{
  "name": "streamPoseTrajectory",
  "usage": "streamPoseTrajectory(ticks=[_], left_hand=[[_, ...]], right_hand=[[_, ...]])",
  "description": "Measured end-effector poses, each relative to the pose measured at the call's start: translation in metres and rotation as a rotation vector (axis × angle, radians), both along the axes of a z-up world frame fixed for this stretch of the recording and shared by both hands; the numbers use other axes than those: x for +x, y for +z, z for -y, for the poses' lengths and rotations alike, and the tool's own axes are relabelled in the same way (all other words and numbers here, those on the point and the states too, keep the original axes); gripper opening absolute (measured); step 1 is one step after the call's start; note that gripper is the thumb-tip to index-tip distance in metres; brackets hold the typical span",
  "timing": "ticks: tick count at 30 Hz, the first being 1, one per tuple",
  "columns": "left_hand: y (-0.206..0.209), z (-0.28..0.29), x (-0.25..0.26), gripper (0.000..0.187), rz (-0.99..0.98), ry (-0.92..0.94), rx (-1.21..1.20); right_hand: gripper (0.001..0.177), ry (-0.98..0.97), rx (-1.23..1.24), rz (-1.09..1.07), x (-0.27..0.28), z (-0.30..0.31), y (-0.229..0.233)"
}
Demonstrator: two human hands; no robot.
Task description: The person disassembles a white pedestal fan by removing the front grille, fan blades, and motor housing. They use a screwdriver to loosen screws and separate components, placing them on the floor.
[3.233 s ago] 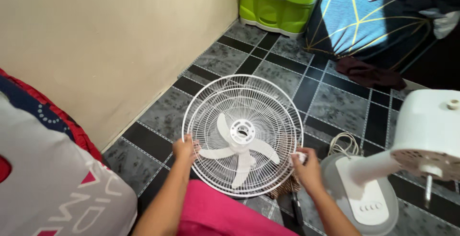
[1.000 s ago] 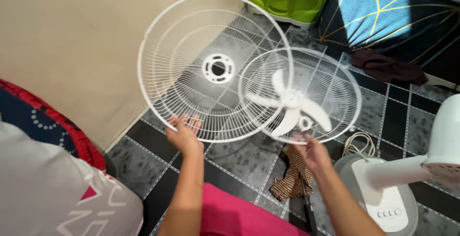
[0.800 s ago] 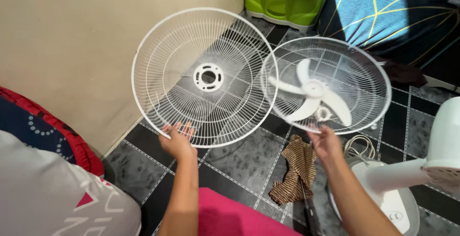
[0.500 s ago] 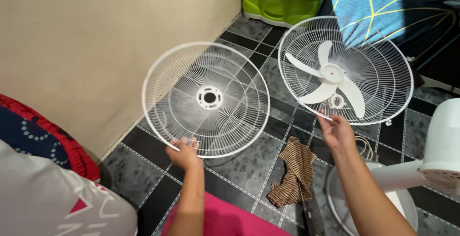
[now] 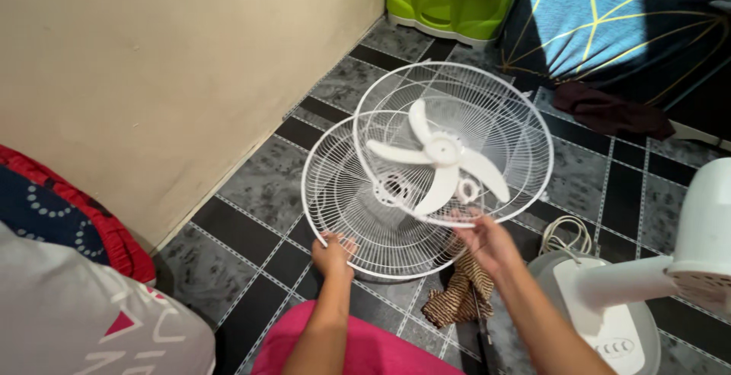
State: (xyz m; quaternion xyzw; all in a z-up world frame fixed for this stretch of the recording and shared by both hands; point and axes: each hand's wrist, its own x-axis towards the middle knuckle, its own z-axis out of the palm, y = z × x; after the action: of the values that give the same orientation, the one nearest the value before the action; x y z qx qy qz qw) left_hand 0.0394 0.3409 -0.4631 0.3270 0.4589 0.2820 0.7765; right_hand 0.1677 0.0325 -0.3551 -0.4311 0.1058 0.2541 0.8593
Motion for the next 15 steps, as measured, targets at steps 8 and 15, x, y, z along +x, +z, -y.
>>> streamPoseTrajectory(ticks=[8,15], left_hand=[[-0.030,0.003,0.002,0.025,-0.002,-0.026,-0.149],[-0.048,-0.001,0.005,0.031,0.020,0.015,-0.090]], right_hand=[[0.049,0.125,-0.010,-0.053,-0.055,-0.044,-0.014],[0.051,0.157,0.005,-0.135,-0.077,-0.065,-0.043]])
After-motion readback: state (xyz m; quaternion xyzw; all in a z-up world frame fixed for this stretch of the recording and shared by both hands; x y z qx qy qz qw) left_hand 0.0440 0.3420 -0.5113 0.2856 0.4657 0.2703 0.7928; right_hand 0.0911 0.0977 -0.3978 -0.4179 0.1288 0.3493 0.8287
